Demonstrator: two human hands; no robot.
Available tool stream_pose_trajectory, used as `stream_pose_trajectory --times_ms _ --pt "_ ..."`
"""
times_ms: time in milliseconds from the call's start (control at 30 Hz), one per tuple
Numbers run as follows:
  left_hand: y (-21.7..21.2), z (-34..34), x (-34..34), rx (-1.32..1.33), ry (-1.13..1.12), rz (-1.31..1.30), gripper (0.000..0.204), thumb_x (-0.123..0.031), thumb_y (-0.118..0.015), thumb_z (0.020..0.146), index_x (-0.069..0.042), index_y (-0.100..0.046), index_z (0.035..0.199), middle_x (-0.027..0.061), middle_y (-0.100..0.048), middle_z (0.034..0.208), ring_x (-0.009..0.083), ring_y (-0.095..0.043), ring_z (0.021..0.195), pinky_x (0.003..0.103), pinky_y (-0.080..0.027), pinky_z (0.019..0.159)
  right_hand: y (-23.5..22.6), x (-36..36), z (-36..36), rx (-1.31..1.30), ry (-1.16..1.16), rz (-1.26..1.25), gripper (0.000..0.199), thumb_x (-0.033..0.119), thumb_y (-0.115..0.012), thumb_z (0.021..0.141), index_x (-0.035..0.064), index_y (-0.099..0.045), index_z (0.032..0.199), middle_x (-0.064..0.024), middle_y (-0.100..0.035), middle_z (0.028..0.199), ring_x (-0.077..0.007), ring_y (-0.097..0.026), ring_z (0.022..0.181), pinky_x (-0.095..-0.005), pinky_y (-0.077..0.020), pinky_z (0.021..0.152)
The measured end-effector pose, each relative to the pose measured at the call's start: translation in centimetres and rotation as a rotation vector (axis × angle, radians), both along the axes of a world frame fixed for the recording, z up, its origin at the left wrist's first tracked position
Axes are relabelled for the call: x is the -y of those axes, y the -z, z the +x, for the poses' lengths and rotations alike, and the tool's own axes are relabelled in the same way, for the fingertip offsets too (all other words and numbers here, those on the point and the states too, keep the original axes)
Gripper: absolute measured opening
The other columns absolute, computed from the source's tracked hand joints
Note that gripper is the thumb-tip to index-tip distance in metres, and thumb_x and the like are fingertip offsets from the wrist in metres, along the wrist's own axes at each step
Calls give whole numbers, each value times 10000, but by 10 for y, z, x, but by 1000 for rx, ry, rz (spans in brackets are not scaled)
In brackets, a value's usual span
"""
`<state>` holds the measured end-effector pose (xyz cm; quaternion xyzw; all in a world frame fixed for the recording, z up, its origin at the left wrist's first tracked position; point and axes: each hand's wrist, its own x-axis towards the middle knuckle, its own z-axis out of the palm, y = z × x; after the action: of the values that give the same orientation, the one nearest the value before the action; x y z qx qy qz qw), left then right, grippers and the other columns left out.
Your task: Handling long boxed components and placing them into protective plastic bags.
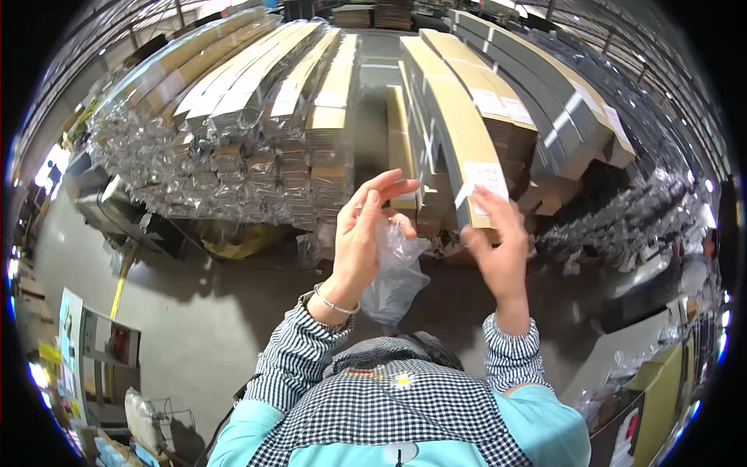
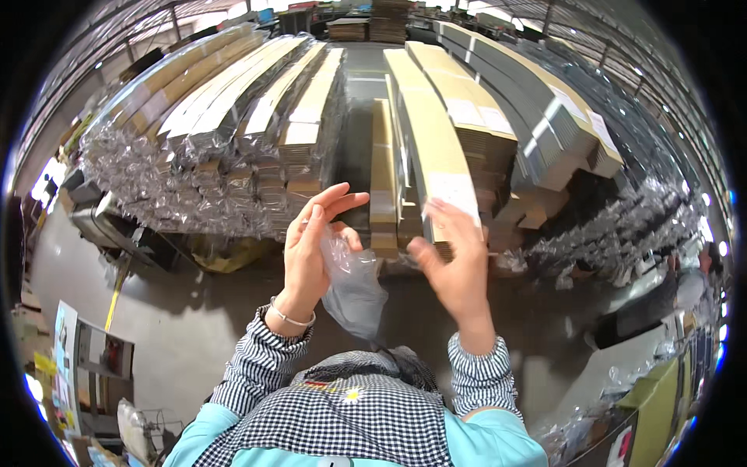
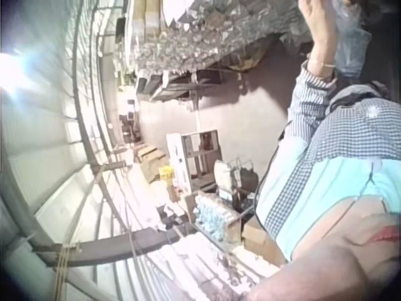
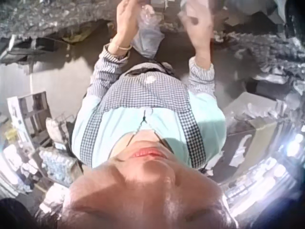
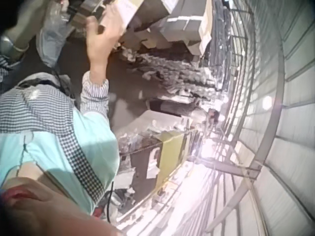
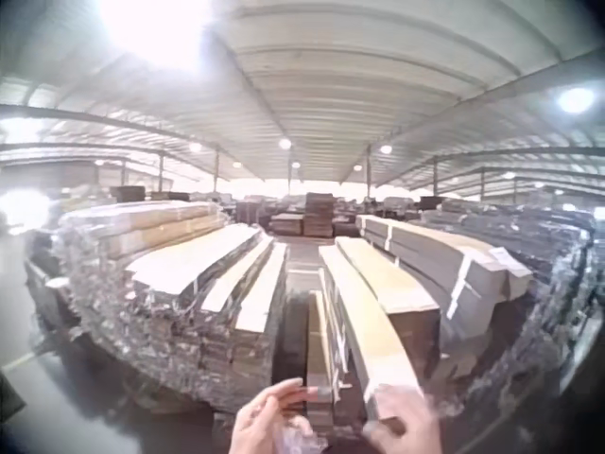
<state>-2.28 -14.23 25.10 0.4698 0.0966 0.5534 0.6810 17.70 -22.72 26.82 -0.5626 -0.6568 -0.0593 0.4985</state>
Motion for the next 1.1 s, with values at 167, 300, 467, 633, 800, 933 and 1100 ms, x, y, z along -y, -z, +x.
stream_pose_trajectory --times_ms 167,300,467,633,800,933,1100 --pt "-2 27 32 -140 -115 301 367 -218 -403 1076 22 -572 1295 153 -658 1214 108 -606 824 252 -501 787 27 37 -38 -431 -237 -271 388 176 -824 769 33 -643 1081 -98 -656 1020 -228 -618 945 -334 -485 846" --pt "10 13 41 -361 -111 288 283 -104 -517 1016 16 -619 1251 60 -713 984 58 -605 821 208 -480 747 40 34 -24 -435 -317 188 78 22 -723 857 -3 -680 917 -50 -620 809 -113 -584 709 -242 -470 645" --pt "14 29 44 -213 -31 202 150 -31 -704 860 19 -660 994 21 -672 859 40 -581 727 184 -444 618 28 51 -6 -581 -250 166 102 -9 -670 906 -11 -710 999 -16 -602 789 -72 -549 686 -210 -432 609" --pt "27 42 38 -380 30 138 99 -8 -650 903 21 -665 809 7 -611 641 51 -535 540 206 -430 500 37 53 17 -766 -393 81 221 188 -694 936 1 -655 824 -38 -564 799 -151 -558 797 -273 -437 683" --pt "55 78 42 -381 99 163 158 -98 -656 940 28 -707 859 36 -657 791 60 -531 681 207 -414 612 47 41 30 -1298 -1137 -97 312 275 -592 1001 57 -537 784 -82 -622 868 -263 -587 913 -388 -458 839" --pt "62 90 37 -167 26 124 107 25 -601 874 35 -681 804 109 -674 956 147 -609 877 271 -480 788 53 36 52 -858 -456 -108 294 308 -546 1030 48 -597 903 -89 -670 953 -129 -558 756 -285 -469 745" --pt "45 98 28 -126 -134 152 53 -17 -671 881 21 -706 895 97 -676 958 137 -605 874 253 -473 772 39 38 81 -932 -635 -190 259 226 -635 985 -23 -636 1057 -71 -657 972 -106 -571 833 -254 -461 762"
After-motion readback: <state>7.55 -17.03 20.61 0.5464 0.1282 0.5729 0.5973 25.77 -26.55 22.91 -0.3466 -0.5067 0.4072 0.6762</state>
